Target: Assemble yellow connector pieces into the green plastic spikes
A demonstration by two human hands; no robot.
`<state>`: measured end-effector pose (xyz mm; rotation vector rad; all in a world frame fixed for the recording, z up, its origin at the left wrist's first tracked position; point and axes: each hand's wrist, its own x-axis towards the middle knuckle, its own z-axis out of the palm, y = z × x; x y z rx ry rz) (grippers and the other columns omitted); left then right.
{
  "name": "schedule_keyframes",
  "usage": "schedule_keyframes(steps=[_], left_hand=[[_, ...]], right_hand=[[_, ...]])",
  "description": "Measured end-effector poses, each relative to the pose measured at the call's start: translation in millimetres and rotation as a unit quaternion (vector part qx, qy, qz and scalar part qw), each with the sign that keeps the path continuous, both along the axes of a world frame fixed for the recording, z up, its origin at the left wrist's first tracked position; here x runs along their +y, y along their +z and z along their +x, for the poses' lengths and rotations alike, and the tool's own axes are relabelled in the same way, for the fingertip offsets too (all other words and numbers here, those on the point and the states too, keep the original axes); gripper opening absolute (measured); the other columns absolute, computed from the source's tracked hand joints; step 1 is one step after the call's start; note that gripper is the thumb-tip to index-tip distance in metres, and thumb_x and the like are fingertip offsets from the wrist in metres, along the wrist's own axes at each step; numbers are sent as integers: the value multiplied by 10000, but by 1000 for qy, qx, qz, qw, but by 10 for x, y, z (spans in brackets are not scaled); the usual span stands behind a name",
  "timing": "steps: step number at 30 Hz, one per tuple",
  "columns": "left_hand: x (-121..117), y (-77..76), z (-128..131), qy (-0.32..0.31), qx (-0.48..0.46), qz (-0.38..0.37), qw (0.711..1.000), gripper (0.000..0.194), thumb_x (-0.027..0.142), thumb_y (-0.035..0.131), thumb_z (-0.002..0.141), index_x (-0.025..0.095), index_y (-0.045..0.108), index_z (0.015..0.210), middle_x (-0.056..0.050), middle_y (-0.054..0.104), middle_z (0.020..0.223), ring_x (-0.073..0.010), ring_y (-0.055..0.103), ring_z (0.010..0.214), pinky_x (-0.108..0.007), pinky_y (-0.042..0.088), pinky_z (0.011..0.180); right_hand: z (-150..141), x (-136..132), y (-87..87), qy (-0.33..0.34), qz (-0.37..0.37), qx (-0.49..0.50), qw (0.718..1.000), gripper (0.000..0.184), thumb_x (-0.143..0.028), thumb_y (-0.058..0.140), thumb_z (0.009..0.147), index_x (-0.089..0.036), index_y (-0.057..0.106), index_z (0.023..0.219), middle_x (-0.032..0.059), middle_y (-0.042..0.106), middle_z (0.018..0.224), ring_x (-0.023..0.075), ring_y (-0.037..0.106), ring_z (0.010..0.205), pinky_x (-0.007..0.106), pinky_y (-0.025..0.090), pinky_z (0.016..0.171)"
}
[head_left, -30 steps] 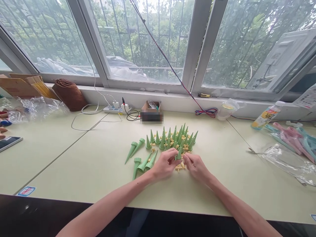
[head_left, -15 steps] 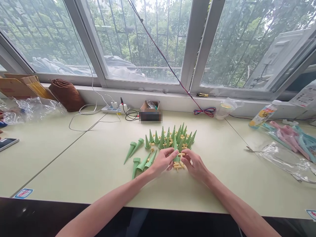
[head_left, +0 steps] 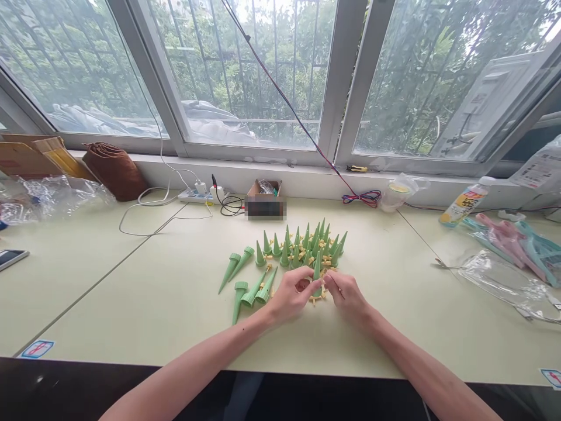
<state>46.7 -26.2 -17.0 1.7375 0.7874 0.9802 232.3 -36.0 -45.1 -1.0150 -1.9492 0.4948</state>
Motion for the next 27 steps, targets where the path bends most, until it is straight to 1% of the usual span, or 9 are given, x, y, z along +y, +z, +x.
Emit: schedule_keyframes(steps=[3, 7, 9, 11, 13, 16, 19, 22, 27], left_hand=[[-13, 9, 8, 15, 4, 36, 999, 380, 409, 622, 900, 166, 428, 679, 39, 355, 673, -74, 318, 559, -212, 271, 473], [-19, 42, 3, -14, -19, -82, 996, 387, 475, 580, 916, 179, 437, 712, 70, 325, 591, -60, 348, 462, -201, 279, 419], [-8, 56, -1, -22, -41, -135, 990, 407, 513, 579, 906, 175, 463, 712, 78, 323, 570, -54, 359, 415, -198, 283, 391], [12, 64, -6, -21, -65, -168, 983, 424, 535, 589, 892, 161, 507, 711, 73, 352, 581, -50, 372, 407, -197, 296, 385], [33, 67, -12, -20, -83, -195, 977, 432, 543, 608, 876, 147, 545, 715, 65, 376, 596, -47, 387, 412, -192, 301, 385], [54, 68, -20, -20, -104, -226, 968, 441, 544, 634, 859, 133, 576, 709, 64, 366, 600, -36, 380, 394, -189, 273, 375], [59, 66, -19, -19, -117, -247, 962, 454, 558, 647, 844, 122, 609, 723, 64, 360, 603, -23, 339, 379, -194, 250, 374], [54, 61, -11, -21, -117, -257, 959, 483, 581, 653, 829, 134, 565, 667, 75, 329, 548, -33, 341, 367, -198, 245, 376], [33, 61, -5, -31, -90, -231, 968, 483, 580, 593, 874, 160, 499, 655, 75, 341, 496, -52, 333, 377, -202, 250, 385]], right_hand=[[-7, 2, 15, 6, -21, 7, 1000, 399, -339, 296, 1054, -211, 350, 680, -51, 341, 592, 104, 304, 508, 238, 273, 500], [-17, -11, 69, 0, -24, 22, 999, 381, -358, 333, 1046, -208, 400, 702, -45, 378, 606, 106, 344, 519, 234, 303, 508], [-25, -27, 99, -7, -32, 32, 999, 290, -363, 388, 1033, -201, 481, 811, -39, 439, 639, 109, 391, 533, 232, 336, 521], [-34, -43, 125, -7, -46, 44, 998, 189, -369, 452, 1013, -196, 520, 979, -34, 489, 681, 110, 434, 535, 230, 364, 518], [-41, -52, 141, -2, -51, 52, 997, 205, -374, 486, 1000, -198, 516, 1102, -14, 540, 764, 103, 464, 533, 228, 395, 513], [-40, -44, 138, 7, -41, 49, 998, 247, -373, 499, 997, -207, 518, 1179, 18, 576, 876, 90, 470, 523, 229, 424, 508], [-26, -24, 108, 9, -5, 28, 1000, 215, -363, 486, 1009, -209, 550, 1145, 34, 595, 885, 100, 470, 545, 239, 434, 528], [-8, -10, 79, 6, 40, 6, 999, 188, -338, 459, 1025, -207, 572, 1099, 31, 584, 828, 122, 472, 581, 253, 429, 563], [9, -8, 84, 2, 80, -7, 997, 189, -300, 413, 1040, -199, 561, 980, -8, 491, 705, 130, 426, 574, 249, 382, 552]])
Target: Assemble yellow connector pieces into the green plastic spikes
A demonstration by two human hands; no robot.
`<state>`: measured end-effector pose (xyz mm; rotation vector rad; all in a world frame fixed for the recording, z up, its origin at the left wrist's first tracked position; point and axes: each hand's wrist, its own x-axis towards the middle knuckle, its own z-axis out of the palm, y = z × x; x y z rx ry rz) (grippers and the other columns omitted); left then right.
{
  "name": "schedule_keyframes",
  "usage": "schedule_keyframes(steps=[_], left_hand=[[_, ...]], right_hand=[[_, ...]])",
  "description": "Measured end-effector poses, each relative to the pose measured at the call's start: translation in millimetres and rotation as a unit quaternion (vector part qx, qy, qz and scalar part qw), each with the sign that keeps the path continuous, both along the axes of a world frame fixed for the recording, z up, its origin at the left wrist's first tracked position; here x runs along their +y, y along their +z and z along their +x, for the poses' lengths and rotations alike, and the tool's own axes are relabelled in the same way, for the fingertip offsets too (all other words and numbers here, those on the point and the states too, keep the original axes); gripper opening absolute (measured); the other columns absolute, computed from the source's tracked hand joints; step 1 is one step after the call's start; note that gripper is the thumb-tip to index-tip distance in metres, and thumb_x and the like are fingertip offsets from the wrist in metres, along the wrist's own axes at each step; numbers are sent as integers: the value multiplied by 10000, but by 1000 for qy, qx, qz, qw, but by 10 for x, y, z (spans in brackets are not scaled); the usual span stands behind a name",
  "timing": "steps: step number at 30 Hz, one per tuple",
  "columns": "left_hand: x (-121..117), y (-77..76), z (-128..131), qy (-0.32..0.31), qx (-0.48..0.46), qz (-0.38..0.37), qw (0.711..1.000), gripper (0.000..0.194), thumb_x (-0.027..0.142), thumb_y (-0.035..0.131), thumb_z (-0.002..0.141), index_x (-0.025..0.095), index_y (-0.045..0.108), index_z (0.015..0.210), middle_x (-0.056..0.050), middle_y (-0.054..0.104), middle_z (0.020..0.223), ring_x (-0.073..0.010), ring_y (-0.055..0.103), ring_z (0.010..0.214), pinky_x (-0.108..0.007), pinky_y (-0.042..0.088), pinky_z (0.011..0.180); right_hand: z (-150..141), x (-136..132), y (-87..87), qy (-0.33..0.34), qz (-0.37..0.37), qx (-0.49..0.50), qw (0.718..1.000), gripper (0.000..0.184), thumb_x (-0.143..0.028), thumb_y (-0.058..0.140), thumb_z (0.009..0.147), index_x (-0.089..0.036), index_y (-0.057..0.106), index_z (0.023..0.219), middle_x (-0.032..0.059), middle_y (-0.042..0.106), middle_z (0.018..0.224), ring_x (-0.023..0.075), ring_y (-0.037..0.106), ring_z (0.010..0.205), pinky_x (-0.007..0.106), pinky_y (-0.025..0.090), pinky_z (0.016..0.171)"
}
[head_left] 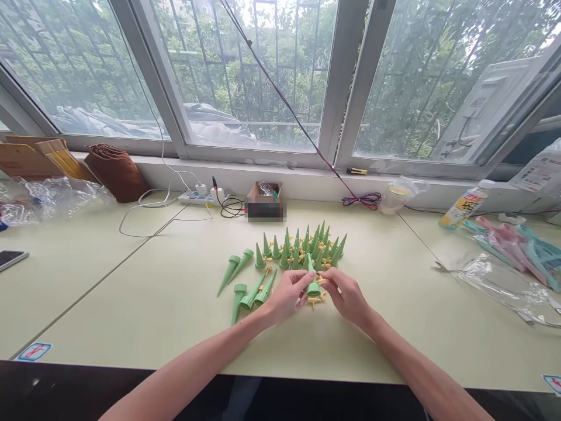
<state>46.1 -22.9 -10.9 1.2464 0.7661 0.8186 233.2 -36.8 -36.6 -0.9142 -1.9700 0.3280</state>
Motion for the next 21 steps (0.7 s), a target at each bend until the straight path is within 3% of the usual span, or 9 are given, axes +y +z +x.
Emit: schedule_keyframes(steps=[5, 9, 12, 14, 17, 21], left_hand=[[-3, 6, -31, 15, 79, 123, 989, 472, 541, 549, 911, 185, 397, 643, 75, 299, 532, -68, 327, 439, -209, 253, 425], [6, -14, -43, 64, 137, 286, 946, 453, 455, 559, 923, 178, 370, 619, 31, 358, 629, -98, 345, 560, -226, 283, 492], [-4, -27, -33, 68, 141, 336, 929, 396, 413, 545, 938, 173, 417, 650, 11, 399, 697, -106, 367, 596, -228, 325, 516], [-17, -26, -22, 70, 136, 323, 934, 394, 421, 539, 941, 175, 417, 659, 13, 396, 701, -102, 379, 590, -223, 334, 506], [-27, -10, -9, 66, 113, 240, 962, 439, 489, 538, 931, 186, 379, 655, 39, 358, 630, -88, 399, 524, -213, 326, 458], [-2, 18, -15, 47, 65, 122, 989, 468, 567, 550, 901, 189, 406, 664, 74, 327, 537, -75, 410, 416, -202, 309, 403]], right_hand=[[4, 7, -18, -7, -23, -9, 1000, 323, -344, 393, 1046, -202, 490, 772, -22, 465, 644, 117, 394, 539, 237, 348, 526], [10, 20, -61, -10, -57, -20, 998, 398, -380, 350, 1053, -202, 449, 711, -27, 439, 611, 116, 380, 530, 235, 328, 515], [9, 19, -69, -8, -72, -15, 997, 421, -396, 331, 1055, -202, 437, 697, -28, 432, 608, 116, 381, 530, 231, 329, 513], [3, 14, -60, -9, -80, -7, 997, 429, -405, 334, 1054, -204, 421, 685, -32, 417, 605, 113, 370, 526, 229, 326, 509], [-13, 5, -34, -12, -87, 7, 996, 424, -406, 343, 1050, -207, 417, 684, -34, 413, 606, 114, 367, 530, 233, 341, 517], [-25, -15, 12, 0, -98, 30, 995, 288, -402, 414, 1029, -197, 522, 857, -12, 524, 681, 120, 460, 552, 245, 394, 534]])
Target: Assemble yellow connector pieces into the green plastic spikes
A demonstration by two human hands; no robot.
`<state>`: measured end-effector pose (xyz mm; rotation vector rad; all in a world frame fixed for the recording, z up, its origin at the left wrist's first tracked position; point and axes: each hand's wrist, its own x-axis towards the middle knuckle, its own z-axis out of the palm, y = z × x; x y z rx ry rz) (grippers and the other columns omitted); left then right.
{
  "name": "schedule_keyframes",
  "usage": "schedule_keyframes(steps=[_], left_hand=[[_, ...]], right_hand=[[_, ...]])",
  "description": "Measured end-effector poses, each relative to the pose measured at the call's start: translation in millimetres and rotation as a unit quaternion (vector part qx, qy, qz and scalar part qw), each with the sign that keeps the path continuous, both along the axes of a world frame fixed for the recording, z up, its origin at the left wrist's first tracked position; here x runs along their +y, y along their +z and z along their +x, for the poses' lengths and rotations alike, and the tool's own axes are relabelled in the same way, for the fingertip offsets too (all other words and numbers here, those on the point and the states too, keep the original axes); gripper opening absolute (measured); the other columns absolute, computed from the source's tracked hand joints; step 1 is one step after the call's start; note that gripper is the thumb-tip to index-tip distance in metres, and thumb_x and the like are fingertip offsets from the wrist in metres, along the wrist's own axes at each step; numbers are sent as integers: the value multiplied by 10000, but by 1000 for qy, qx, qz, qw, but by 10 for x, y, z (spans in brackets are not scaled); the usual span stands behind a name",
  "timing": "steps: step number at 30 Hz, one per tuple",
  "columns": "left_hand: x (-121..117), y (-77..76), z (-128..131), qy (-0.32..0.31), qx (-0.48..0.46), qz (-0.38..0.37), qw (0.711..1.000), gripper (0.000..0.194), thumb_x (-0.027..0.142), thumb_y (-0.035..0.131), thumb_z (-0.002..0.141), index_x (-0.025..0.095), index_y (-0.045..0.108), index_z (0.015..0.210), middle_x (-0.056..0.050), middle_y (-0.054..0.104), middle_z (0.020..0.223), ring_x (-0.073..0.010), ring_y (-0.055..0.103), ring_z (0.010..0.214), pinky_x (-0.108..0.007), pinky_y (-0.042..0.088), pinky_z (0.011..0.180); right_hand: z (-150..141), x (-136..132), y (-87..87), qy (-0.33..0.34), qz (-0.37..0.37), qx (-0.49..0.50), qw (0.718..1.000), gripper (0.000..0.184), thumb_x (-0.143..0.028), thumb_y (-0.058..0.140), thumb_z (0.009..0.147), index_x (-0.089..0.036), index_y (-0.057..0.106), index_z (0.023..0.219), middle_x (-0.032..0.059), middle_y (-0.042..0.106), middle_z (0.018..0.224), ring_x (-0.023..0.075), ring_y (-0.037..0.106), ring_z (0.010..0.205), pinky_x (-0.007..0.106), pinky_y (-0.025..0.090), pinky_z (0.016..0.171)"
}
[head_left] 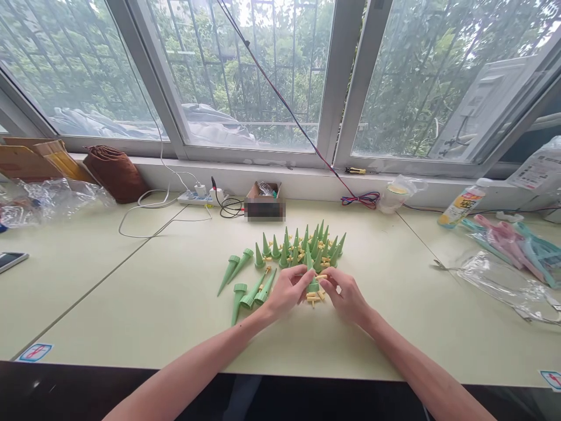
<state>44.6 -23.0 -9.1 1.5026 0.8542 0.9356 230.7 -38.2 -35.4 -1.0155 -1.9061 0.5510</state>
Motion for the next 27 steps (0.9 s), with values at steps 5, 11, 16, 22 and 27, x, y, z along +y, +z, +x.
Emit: schedule_keyframes(steps=[5, 11, 16, 22, 27], left_hand=[[34, 26, -21, -4, -47, -57, 997, 457, 554, 580, 890, 159, 500, 675, 58, 380, 575, -64, 432, 416, -198, 320, 400], [5, 63, -5, -16, -71, -91, 993, 502, 570, 606, 869, 153, 470, 624, 56, 351, 604, -49, 421, 400, -207, 314, 395], [-5, 60, -18, -30, -56, -74, 995, 489, 581, 556, 895, 157, 492, 660, 49, 413, 564, -69, 440, 411, -207, 312, 413], [12, 19, -61, -53, -21, -1, 998, 484, 585, 498, 927, 165, 481, 688, 47, 467, 501, -71, 430, 394, -208, 299, 459], [14, 23, -85, -74, 4, 29, 997, 432, 543, 490, 945, 158, 517, 751, 48, 456, 536, -73, 436, 414, -198, 306, 451]], right_hand=[[3, -27, 36, 25, 2, 21, 999, 176, -346, 486, 1003, -208, 514, 1107, -22, 559, 723, 111, 493, 528, 240, 425, 520], [17, -15, 6, 35, 56, 21, 998, 161, -335, 511, 993, -222, 539, 1105, 12, 565, 824, 101, 497, 542, 236, 452, 506], [19, -10, 0, 11, 101, 4, 995, 145, -331, 475, 1011, -219, 564, 1037, 20, 554, 789, 121, 503, 559, 252, 456, 509], [28, -15, 30, -7, 124, 9, 992, 136, -289, 441, 1023, -220, 552, 1064, 31, 573, 802, 139, 532, 593, 268, 477, 542], [38, -10, 3, -4, 119, 17, 993, 121, -272, 431, 1024, -224, 534, 1067, 35, 576, 811, 149, 546, 629, 274, 495, 566]])
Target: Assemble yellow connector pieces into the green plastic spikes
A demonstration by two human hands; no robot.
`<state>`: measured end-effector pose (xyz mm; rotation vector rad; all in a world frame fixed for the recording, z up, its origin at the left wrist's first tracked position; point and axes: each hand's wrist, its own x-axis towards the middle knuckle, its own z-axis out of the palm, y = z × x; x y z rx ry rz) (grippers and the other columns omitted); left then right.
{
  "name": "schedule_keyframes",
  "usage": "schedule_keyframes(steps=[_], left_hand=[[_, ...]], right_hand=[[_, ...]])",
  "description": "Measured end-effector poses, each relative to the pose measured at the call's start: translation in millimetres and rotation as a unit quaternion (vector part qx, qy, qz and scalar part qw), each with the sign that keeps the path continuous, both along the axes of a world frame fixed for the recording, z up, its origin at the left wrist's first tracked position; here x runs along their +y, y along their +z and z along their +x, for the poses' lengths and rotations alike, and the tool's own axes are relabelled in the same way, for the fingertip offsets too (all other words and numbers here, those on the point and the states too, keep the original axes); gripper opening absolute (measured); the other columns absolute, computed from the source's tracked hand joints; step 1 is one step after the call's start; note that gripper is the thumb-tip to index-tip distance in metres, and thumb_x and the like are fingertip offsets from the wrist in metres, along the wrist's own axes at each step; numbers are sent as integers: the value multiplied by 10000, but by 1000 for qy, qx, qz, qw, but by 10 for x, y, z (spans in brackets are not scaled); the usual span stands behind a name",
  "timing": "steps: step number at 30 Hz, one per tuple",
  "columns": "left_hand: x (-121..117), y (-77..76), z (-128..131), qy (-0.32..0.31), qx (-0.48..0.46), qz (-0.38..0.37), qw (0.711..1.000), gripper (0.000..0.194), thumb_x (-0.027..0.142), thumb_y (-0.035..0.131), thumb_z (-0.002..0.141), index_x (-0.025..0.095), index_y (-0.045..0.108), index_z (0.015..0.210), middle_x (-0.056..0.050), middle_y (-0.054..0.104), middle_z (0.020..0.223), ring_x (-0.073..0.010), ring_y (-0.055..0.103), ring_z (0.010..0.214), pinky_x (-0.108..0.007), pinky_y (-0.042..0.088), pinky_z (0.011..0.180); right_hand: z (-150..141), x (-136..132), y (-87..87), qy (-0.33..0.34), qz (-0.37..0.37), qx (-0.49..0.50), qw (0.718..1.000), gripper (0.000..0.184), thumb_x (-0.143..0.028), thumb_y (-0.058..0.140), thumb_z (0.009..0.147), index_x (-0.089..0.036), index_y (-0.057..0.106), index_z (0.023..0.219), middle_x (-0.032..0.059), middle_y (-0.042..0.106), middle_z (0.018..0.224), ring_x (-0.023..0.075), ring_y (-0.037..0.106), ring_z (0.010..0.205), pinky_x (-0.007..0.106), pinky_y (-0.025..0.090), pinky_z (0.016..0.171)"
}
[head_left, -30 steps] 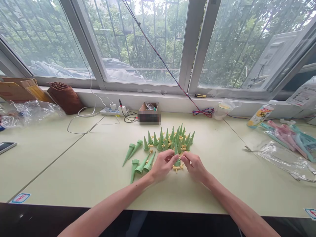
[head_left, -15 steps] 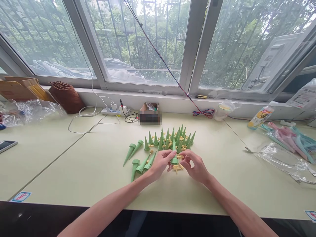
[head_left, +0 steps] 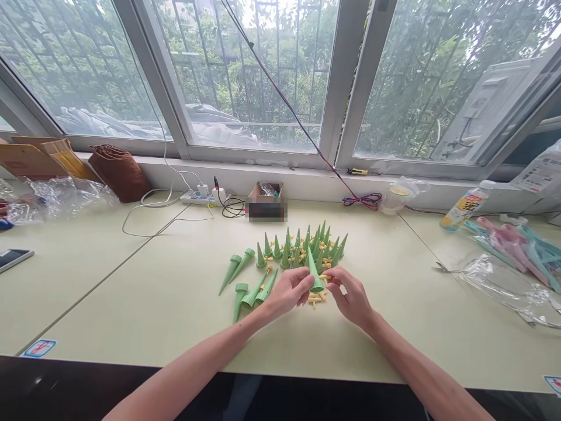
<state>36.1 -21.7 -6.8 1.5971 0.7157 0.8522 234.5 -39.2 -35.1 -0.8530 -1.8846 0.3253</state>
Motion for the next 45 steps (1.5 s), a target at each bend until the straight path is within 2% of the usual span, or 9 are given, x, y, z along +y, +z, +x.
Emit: schedule_keyframes(steps=[8, 15, 19, 24, 29, 32, 36, 40, 45], left_hand=[[-30, 60, 6, -18, 17, 88, 996, 348, 459, 426, 979, 150, 585, 966, 0, 519, 746, -84, 469, 519, -218, 399, 493], [-41, -94, -9, -9, 114, 218, 969, 205, 341, 464, 984, 151, 534, 953, 39, 464, 632, -106, 435, 545, -248, 396, 565], [-42, -170, 7, 8, 147, 271, 951, 180, 298, 440, 993, 155, 550, 992, -22, 548, 794, -121, 477, 626, -236, 396, 564], [-41, -188, 25, 6, 143, 282, 949, 211, 280, 399, 1012, 160, 564, 1067, -73, 588, 957, -122, 513, 681, -225, 425, 579], [-51, -157, 37, 23, 133, 250, 959, 208, 316, 481, 981, 141, 590, 1005, -15, 553, 730, -124, 486, 610, -248, 419, 574], [-59, -101, 50, 9, 87, 167, 982, 310, 377, 484, 986, 123, 580, 1136, 8, 537, 664, -111, 478, 554, -245, 423, 546], [-47, -18, 55, -10, -15, 37, 999, 448, 460, 510, 969, 120, 543, 1259, 5, 547, 702, -76, 448, 481, -217, 400, 460], [-24, 33, 31, -3, -60, -39, 997, 505, 493, 557, 940, 117, 543, 1277, 22, 534, 664, -62, 445, 432, -210, 355, 439], [-22, 52, 12, -7, -65, -65, 996, 497, 496, 567, 935, 117, 570, 1256, 32, 532, 627, -62, 446, 424, -222, 353, 471]], right_hand=[[-15, -13, -8, 5, 30, -19, 999, 142, -307, 419, 1032, -218, 517, 979, 10, 563, 732, 126, 468, 546, 247, 431, 531], [-1, 8, 15, -21, 34, -4, 999, 241, -247, 412, 1028, -210, 480, 800, -39, 469, 609, 97, 365, 482, 210, 336, 473], [0, 17, 26, -41, 9, 5, 999, 321, -241, 441, 1017, -207, 421, 699, -59, 379, 564, 89, 314, 477, 204, 311, 471], [-24, 22, 4, -58, -8, 3, 998, 397, -261, 434, 1018, -208, 337, 636, -64, 300, 551, 90, 257, 487, 216, 266, 459], [-30, 25, 19, -63, -37, 20, 997, 389, -299, 429, 1023, -201, 421, 646, -56, 363, 541, 93, 308, 480, 220, 296, 466], [-29, 11, 59, -47, -67, 36, 996, 277, -312, 445, 1018, -192, 543, 788, -33, 497, 592, 101, 428, 492, 220, 360, 485], [-33, -10, 84, -30, -87, 43, 995, 156, -311, 478, 1005, -192, 571, 1045, 3, 599, 744, 110, 529, 529, 225, 420, 495], [-26, -3, 53, -15, -58, 5, 998, 166, -290, 478, 1005, -212, 560, 1127, 26, 632, 845, 105, 509, 521, 238, 439, 507], [1, 29, 4, -10, -16, -15, 1000, 121, -242, 459, 1016, -216, 558, 1080, 45, 629, 875, 121, 512, 572, 247, 430, 534]])
